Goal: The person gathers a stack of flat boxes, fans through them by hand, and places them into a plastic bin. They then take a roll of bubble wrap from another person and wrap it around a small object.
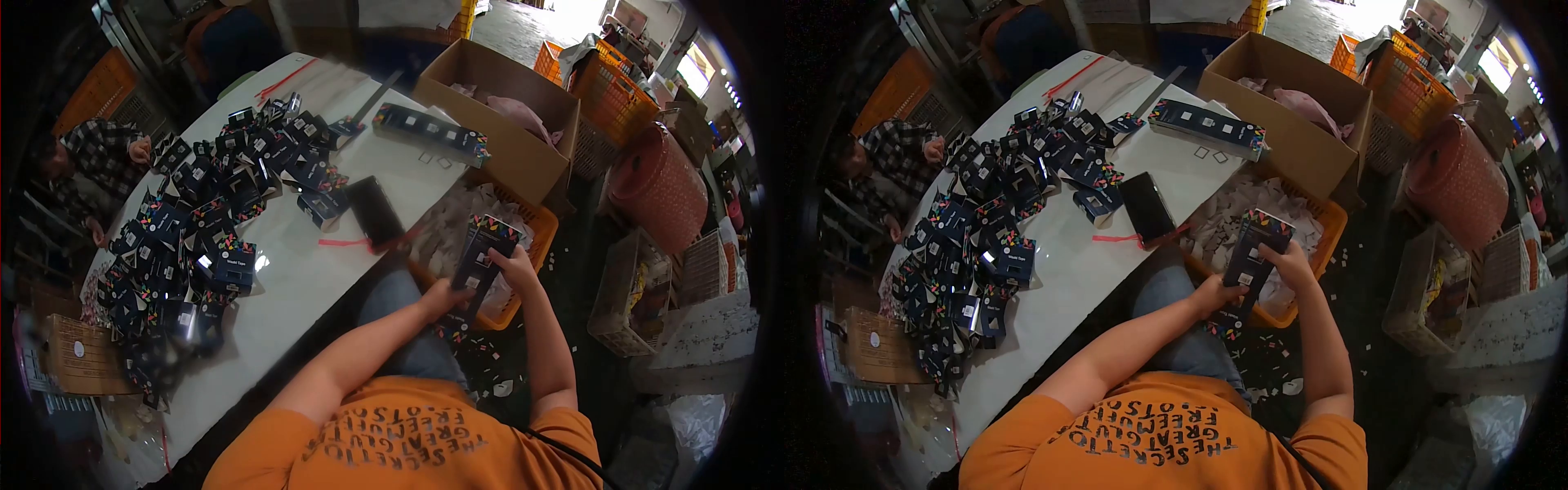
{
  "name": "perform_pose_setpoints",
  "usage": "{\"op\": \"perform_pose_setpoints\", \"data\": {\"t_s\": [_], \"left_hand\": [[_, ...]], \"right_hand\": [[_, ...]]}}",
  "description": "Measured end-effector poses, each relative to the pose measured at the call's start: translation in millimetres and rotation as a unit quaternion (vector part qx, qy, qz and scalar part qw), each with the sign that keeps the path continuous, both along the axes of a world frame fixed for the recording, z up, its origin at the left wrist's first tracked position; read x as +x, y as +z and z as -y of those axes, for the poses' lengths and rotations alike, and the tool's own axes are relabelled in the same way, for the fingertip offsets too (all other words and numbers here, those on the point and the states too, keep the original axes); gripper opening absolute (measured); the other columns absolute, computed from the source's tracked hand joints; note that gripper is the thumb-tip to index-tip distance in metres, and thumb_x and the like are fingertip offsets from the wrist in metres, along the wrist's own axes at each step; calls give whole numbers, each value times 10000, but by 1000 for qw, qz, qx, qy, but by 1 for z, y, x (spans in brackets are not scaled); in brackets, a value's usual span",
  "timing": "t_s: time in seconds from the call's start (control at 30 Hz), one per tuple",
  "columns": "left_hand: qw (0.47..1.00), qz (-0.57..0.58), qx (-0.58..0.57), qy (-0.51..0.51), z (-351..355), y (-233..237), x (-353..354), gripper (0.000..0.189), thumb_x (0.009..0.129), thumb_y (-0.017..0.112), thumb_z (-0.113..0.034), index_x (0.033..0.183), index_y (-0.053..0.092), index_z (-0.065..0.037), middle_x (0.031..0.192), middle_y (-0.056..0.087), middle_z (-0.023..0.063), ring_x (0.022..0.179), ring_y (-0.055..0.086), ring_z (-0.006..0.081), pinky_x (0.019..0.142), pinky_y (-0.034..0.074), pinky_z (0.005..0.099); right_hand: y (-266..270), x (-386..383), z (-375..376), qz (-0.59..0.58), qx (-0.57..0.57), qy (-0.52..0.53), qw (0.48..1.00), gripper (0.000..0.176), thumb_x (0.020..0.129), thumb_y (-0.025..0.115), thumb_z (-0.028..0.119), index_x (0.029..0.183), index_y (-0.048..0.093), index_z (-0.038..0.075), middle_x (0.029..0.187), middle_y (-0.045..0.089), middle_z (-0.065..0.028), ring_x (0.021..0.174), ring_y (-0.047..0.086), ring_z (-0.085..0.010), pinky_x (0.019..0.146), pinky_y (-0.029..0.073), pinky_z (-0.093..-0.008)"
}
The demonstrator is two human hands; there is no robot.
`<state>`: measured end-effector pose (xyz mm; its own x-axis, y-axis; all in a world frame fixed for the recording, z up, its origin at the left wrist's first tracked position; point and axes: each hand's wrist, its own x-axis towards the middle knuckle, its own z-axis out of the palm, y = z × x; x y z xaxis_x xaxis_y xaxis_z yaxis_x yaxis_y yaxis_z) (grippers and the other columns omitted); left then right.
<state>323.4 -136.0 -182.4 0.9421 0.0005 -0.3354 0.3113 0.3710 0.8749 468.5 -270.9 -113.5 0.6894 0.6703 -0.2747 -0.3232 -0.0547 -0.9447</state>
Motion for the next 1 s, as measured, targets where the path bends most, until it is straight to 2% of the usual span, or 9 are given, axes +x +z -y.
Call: {"op": "perform_pose_setpoints", "data": {"t_s": [0.17,0.23,0.27,0.33,0.37,0.4,0.43,0.67,1.0], "left_hand": [[1000,-24,13,-4,-1,5,-1,221,818,683,-191,980,617,-56,757,589,13,652,541,114,605,429,262],[1000,-22,6,-7,-1,5,-2,225,817,684,-190,984,615,-55,765,589,12,659,542,113,610,430,264],[1000,-11,3,-7,-1,5,-2,237,816,685,-190,996,611,-54,783,595,14,676,548,113,621,437,264],[1000,1,1,-6,-1,12,-3,249,816,687,-190,1008,607,-53,800,600,16,693,554,112,632,443,265],[1000,15,13,1,0,15,-4,264,817,686,-191,1024,600,-51,817,606,19,708,560,114,645,450,268],[999,29,25,8,1,18,-5,278,819,685,-191,1039,592,-49,834,611,22,723,566,116,658,457,271],[999,29,25,8,1,13,-4,278,819,685,-191,1039,592,-49,834,611,22,723,566,116,658,457,271],[1000,-9,19,-6,-3,16,-5,288,816,686,-200,1037,583,-47,834,625,32,708,580,113,642,463,260],[999,-28,23,27,1,27,-6,299,801,696,-200,1036,595,-44,811,619,29,705,579,113,625,458,258]], "right_hand": [[19,-13,-3,221,-46,13,974,292,761,735,142,999,636,5,880,651,-45,910,602,-173,767,481,-303],[31,-19,-5,542,-183,-12,820,269,727,747,130,952,658,13,950,644,-52,945,600,-197,770,488,-315],[35,-21,-5,542,-183,-13,820,269,727,747,130,952,658,13,950,644,-52,945,600,-197,770,488,-315],[39,-26,-7,681,-182,-73,706,431,702,739,83,1096,580,15,1024,621,-81,978,598,-225,794,498,-344],[31,-27,-8,681,-181,-73,706,431,702,739,83,1096,580,15,1024,621,-81,978,598,-225,794,498,-344],[17,-28,-10,425,-96,-88,896,510,702,723,42,1162,504,24,1043,609,-102,969,602,-234,798,507,-353],[9,-28,-12,123,0,-94,988,596,702,707,1,1228,428,34,1061,597,-123,960,606,-243,803,516,-363],[12,-32,-27,8,62,-134,989,649,701,633,-122,1250,332,47,1067,575,-149,928,623,-238,761,546,-353],[20,-41,-40,177,-9,-198,964,762,663,630,-143,1317,313,89,1095,573,-120,940,622,-239,784,530,-344]]}}
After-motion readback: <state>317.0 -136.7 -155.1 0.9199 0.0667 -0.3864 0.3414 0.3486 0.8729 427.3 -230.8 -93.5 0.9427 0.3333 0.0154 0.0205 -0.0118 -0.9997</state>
